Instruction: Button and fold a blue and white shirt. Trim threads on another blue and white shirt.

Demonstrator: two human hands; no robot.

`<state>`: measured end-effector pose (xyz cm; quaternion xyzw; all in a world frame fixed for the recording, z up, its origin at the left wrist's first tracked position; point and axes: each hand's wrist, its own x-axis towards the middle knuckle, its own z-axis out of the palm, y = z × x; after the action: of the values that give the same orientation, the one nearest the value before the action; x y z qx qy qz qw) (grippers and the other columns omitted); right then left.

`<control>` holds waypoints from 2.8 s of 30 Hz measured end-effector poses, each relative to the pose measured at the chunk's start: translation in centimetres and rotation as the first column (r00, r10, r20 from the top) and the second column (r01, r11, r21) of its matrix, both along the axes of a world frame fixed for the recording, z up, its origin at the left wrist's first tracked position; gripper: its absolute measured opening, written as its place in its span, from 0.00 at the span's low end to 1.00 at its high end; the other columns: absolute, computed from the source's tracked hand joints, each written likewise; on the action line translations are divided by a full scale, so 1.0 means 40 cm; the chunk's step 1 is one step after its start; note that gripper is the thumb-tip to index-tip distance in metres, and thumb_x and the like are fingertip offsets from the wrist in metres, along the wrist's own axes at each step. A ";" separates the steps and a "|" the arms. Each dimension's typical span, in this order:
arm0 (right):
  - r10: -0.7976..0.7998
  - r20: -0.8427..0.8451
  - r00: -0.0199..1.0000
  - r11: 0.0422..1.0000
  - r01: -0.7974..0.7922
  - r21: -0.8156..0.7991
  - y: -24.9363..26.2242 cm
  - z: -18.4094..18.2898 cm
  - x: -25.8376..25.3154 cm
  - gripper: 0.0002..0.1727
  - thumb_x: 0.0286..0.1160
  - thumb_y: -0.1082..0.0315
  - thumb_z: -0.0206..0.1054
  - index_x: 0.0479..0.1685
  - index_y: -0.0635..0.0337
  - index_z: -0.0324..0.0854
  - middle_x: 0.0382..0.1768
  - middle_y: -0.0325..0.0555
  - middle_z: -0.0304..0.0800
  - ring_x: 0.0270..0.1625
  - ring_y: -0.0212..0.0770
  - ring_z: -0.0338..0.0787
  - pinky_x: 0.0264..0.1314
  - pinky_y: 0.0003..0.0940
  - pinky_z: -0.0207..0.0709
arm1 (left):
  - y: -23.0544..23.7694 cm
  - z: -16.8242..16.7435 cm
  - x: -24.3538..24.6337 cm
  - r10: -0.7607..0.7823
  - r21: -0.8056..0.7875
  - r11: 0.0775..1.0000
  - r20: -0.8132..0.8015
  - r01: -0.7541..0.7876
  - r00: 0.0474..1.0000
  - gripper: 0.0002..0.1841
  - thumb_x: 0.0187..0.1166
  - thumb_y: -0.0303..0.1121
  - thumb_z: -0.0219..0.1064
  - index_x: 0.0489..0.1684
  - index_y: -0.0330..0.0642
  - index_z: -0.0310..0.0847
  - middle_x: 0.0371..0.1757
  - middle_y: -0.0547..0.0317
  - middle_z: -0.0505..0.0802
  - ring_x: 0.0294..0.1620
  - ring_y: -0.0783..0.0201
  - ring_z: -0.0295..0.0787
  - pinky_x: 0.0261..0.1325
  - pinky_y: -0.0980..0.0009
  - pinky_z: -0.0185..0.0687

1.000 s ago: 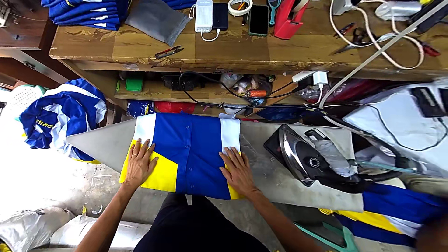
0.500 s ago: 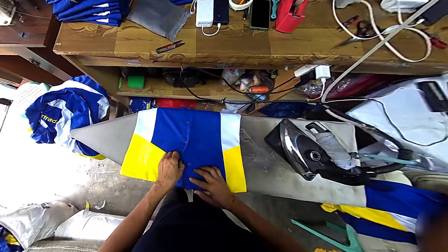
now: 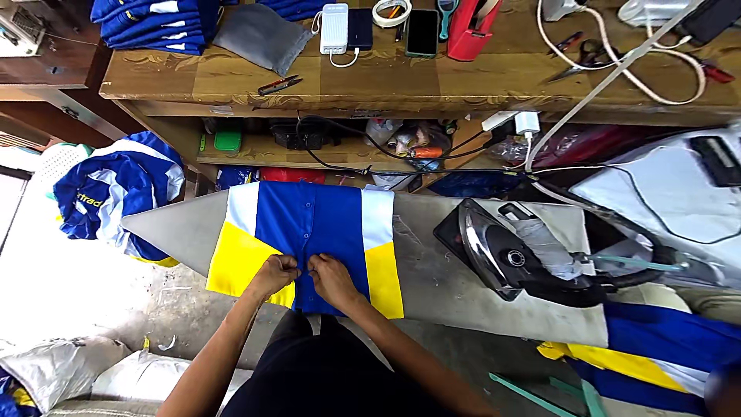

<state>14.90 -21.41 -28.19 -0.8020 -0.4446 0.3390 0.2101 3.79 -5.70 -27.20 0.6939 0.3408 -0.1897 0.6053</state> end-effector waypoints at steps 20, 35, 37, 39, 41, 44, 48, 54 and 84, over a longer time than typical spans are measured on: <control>-0.300 -0.727 0.618 0.866 0.495 0.064 -0.006 -0.044 0.020 0.04 0.71 0.74 0.73 0.40 0.65 0.87 0.30 0.41 0.92 0.28 0.31 0.91 0.36 0.27 0.88 | -0.028 0.007 -0.020 0.265 -0.183 0.950 0.051 -0.252 0.963 0.05 0.81 0.24 0.66 0.46 0.33 0.86 0.37 0.60 0.90 0.36 0.72 0.85 0.43 0.74 0.84; -0.304 -0.741 0.599 0.856 0.513 0.064 0.003 -0.044 0.023 0.05 0.71 0.74 0.73 0.40 0.66 0.84 0.30 0.40 0.91 0.30 0.30 0.90 0.38 0.27 0.87 | -0.106 -0.028 -0.039 -0.049 0.539 0.826 0.357 -0.163 0.933 0.06 0.73 0.30 0.72 0.41 0.40 0.92 0.47 0.48 0.92 0.55 0.52 0.88 0.62 0.58 0.84; -0.343 -0.738 0.581 0.825 0.561 0.059 0.007 -0.048 0.013 0.04 0.70 0.76 0.72 0.39 0.65 0.84 0.28 0.40 0.90 0.28 0.30 0.88 0.35 0.26 0.84 | -0.104 -0.040 -0.045 -0.016 0.488 0.851 0.395 -0.195 0.918 0.06 0.73 0.30 0.72 0.42 0.40 0.92 0.47 0.49 0.93 0.54 0.55 0.89 0.62 0.61 0.85; -0.366 -0.732 0.574 0.802 0.594 0.065 0.011 -0.049 0.005 0.07 0.68 0.78 0.71 0.42 0.65 0.82 0.26 0.40 0.89 0.27 0.31 0.87 0.34 0.27 0.83 | -0.105 -0.046 -0.048 -0.004 0.462 0.862 0.419 -0.209 0.908 0.06 0.74 0.29 0.72 0.42 0.38 0.92 0.46 0.49 0.93 0.52 0.57 0.91 0.62 0.62 0.86; -0.389 -0.718 0.578 0.792 0.607 0.059 0.014 -0.043 -0.001 0.13 0.66 0.79 0.72 0.49 0.65 0.80 0.27 0.40 0.90 0.27 0.32 0.88 0.35 0.28 0.83 | -0.110 -0.048 -0.048 -0.010 0.471 0.856 0.426 -0.212 0.904 0.06 0.74 0.27 0.72 0.41 0.37 0.91 0.45 0.49 0.94 0.52 0.56 0.91 0.63 0.61 0.86; -0.432 -0.680 0.593 0.780 0.624 0.048 0.020 -0.037 -0.010 0.15 0.66 0.79 0.71 0.52 0.66 0.78 0.29 0.41 0.89 0.29 0.33 0.88 0.37 0.29 0.84 | -0.120 -0.049 -0.047 -0.029 0.517 0.828 0.428 -0.218 0.903 0.06 0.73 0.27 0.72 0.42 0.35 0.90 0.42 0.48 0.93 0.51 0.54 0.91 0.62 0.60 0.86; -0.439 -0.657 0.612 0.771 0.632 0.074 0.027 -0.034 -0.014 0.14 0.67 0.78 0.71 0.52 0.65 0.79 0.30 0.40 0.89 0.31 0.31 0.88 0.39 0.28 0.84 | -0.127 -0.050 -0.055 0.008 0.521 0.825 0.377 -0.220 0.926 0.12 0.73 0.31 0.74 0.47 0.33 0.86 0.43 0.48 0.93 0.50 0.54 0.91 0.61 0.59 0.86; -0.422 -0.632 0.650 0.786 0.609 0.102 0.027 -0.042 -0.017 0.14 0.68 0.77 0.70 0.52 0.66 0.78 0.30 0.41 0.87 0.33 0.32 0.87 0.40 0.29 0.83 | -0.111 -0.041 -0.049 0.061 0.421 0.886 0.307 -0.193 0.950 0.10 0.76 0.28 0.71 0.48 0.32 0.85 0.44 0.48 0.93 0.49 0.57 0.92 0.60 0.62 0.87; -0.270 -0.665 0.696 0.828 0.520 0.209 0.000 -0.062 -0.009 0.13 0.72 0.78 0.63 0.55 0.67 0.74 0.33 0.40 0.83 0.34 0.30 0.83 0.41 0.26 0.79 | -0.054 -0.022 -0.033 -0.092 0.315 0.949 0.287 -0.004 0.953 0.12 0.88 0.33 0.60 0.45 0.35 0.88 0.39 0.54 0.95 0.43 0.67 0.92 0.56 0.68 0.86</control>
<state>14.55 -21.42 -30.69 -0.6696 -0.2224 0.4308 0.5626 2.46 -7.87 -28.09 0.8090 0.2555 -0.0401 0.5278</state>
